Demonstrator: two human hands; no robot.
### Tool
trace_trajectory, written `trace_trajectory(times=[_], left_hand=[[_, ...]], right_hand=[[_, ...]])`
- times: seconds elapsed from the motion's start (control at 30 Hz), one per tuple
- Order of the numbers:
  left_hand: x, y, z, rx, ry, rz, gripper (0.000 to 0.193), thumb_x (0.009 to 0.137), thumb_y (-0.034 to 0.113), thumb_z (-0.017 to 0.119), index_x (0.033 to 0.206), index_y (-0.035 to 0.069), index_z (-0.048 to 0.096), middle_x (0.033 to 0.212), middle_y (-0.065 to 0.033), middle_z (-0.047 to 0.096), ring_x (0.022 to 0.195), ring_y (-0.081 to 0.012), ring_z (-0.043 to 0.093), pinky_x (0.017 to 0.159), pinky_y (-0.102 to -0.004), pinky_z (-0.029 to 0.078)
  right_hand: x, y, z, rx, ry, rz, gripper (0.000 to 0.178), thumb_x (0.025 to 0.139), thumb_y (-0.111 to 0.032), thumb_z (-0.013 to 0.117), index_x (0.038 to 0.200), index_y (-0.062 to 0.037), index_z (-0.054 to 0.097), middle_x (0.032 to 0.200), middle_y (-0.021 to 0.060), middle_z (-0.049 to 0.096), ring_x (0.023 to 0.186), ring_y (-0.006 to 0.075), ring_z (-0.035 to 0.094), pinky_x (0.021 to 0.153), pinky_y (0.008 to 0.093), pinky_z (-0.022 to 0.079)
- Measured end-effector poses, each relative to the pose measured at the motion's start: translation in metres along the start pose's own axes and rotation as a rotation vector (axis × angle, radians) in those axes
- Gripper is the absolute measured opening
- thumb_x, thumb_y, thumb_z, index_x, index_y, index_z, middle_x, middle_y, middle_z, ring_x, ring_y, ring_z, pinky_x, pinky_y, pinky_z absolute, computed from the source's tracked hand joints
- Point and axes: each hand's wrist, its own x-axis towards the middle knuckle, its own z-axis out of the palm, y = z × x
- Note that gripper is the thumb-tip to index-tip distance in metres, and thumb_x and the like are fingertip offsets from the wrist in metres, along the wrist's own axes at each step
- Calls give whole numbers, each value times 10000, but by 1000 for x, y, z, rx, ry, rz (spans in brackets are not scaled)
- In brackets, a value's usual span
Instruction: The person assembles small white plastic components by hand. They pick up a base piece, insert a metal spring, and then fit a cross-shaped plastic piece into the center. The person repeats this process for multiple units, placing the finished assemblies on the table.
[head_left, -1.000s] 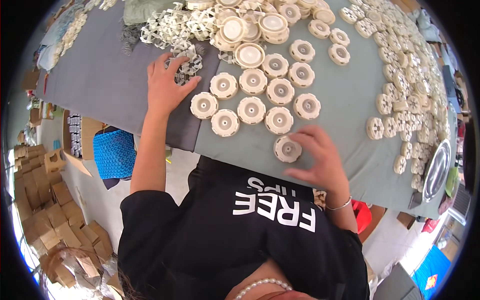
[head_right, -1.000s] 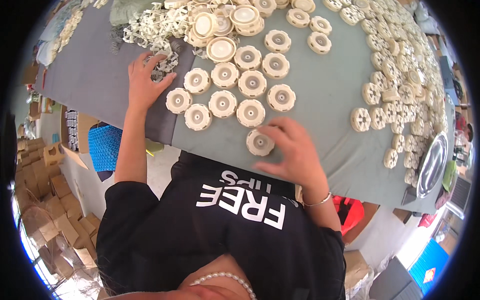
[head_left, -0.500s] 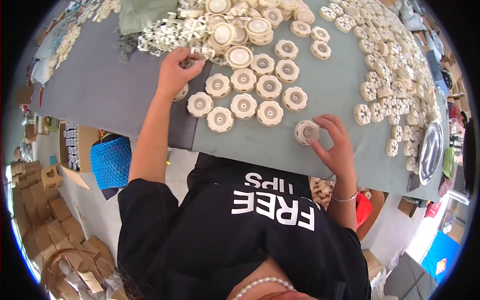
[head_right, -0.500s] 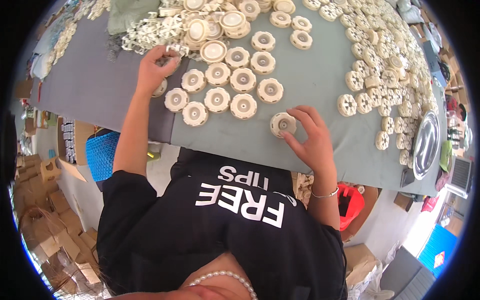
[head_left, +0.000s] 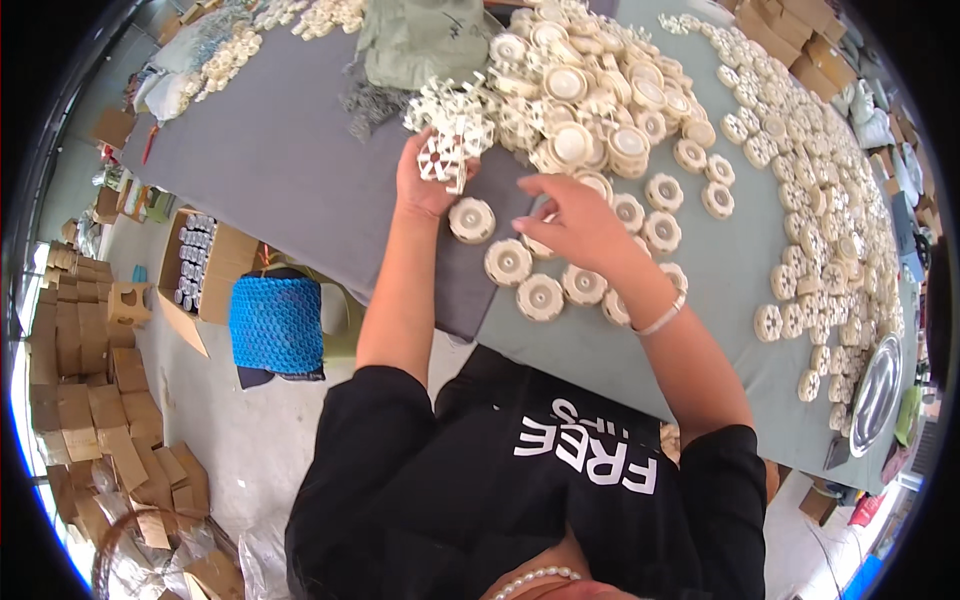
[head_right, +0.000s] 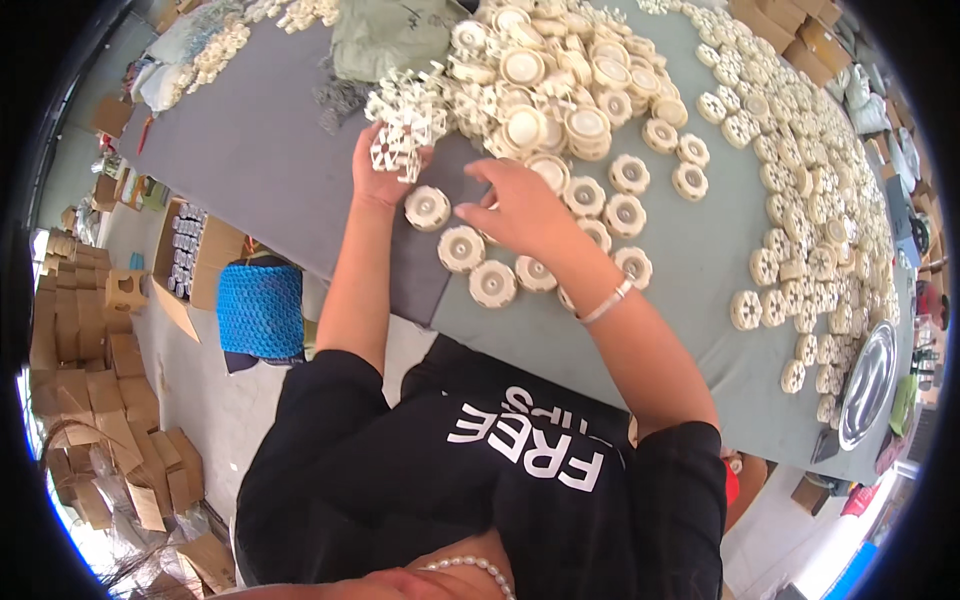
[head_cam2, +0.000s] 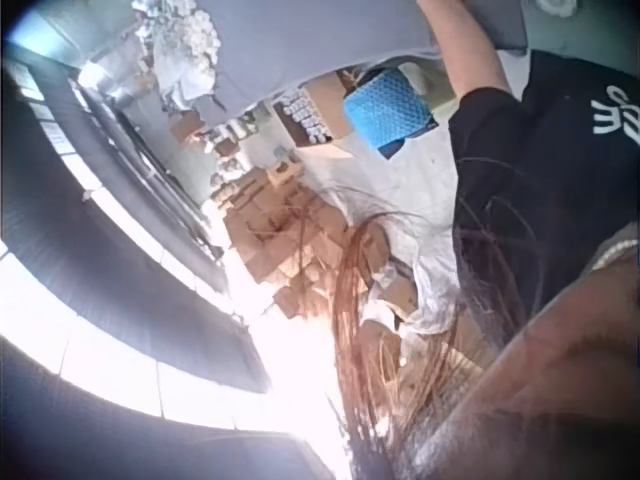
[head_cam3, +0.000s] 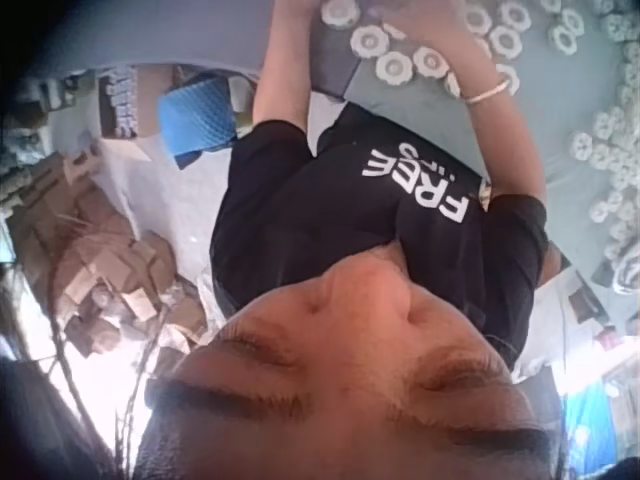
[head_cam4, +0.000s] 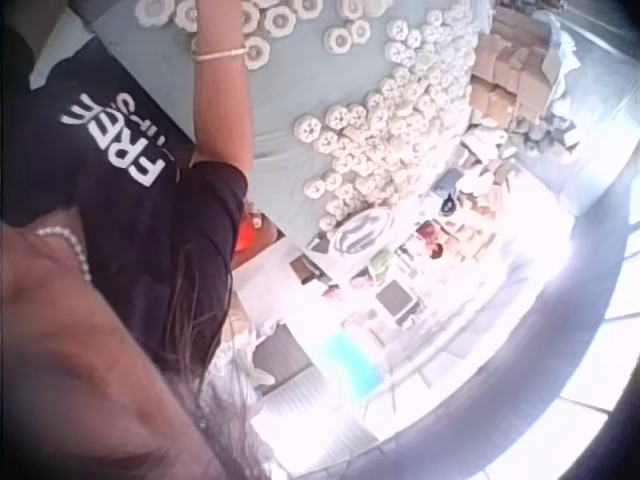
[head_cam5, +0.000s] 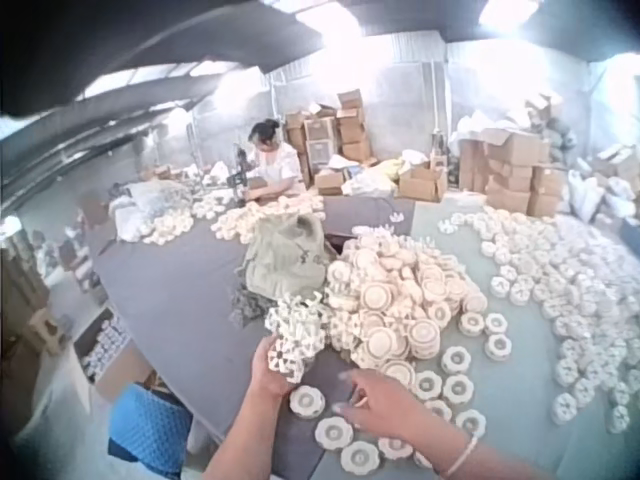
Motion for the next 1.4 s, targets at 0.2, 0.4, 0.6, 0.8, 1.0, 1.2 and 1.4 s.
trace_trajectory(times=[0.2, 0.4, 0.6, 0.8, 1.0, 1.2, 1.4], left_hand=[[-2, 2, 33, 144, 41, 107, 498, 996, 367, 544, 1309, -5, 652, 1220, -184, 746, 1062, -372, 735, 901, -557, 610], [-19, -88, 129, 80, -38, -180, 417, 969, 314, 630, 1197, -25, 712, 1146, -180, 775, 1035, -323, 758, 941, -459, 616], [-17, -270, 199, 235, -157, -659, 293, 1042, 289, 634, 1155, 34, 725, 1048, -84, 784, 909, -189, 762, 751, -375, 634], [10, -345, 203, 1229, -284, -599, 340, 1006, 373, 686, 1149, 74, 762, 1019, -67, 788, 903, -205, 756, 849, -392, 614], [1, -318, 194, 2142, -671, 474, 373, 905, 349, 774, 1205, 128, 776, 1193, -95, 738, 883, -241, 724, 858, -356, 570], [-128, -271, 184, 1877, -623, 68, 495, 880, 301, 817, 1327, 129, 693, 1315, -151, 631, 1062, -300, 677, 858, -397, 588], [-167, -295, 146, 1866, -573, 244, 715, 841, 214, 859, 1476, 95, 553, 1414, -118, 567, 795, -280, 682, 772, -413, 589]], right_hand=[[73, -17, 17, 488, 71, 36, 914, 883, -176, 830, 1648, -98, 335, 1552, 173, 527, 1055, 208, 693, 923, 362, 583], [-5, -20, -67, 154, 184, -43, 774, 809, -34, 836, 1511, -131, 525, 1301, 88, 646, 1054, 176, 706, 863, 330, 610], [-182, 60, -137, 376, 568, 249, 695, 812, -146, 878, 1446, -109, 595, 1141, 73, 742, 860, 101, 699, 729, 266, 562], [-262, 81, -135, -530, 572, 798, 698, 750, -337, 939, 1327, -74, 648, 1034, 152, 764, 941, 292, 745, 806, 398, 580], [-299, 63, -117, -416, 465, 598, 606, 794, -227, 879, 1340, -84, 657, 1207, 118, 660, 970, 320, 699, 841, 432, 564], [-326, 55, -119, -258, 402, 628, 598, 797, -123, 863, 1356, -65, 660, 1164, 81, 643, 813, 198, 630, 750, 345, 560], [-332, 59, -114, -237, 480, 571, 560, 764, -56, 879, 1294, -36, 702, 1127, 71, 669, 790, 153, 628, 705, 296, 551]])
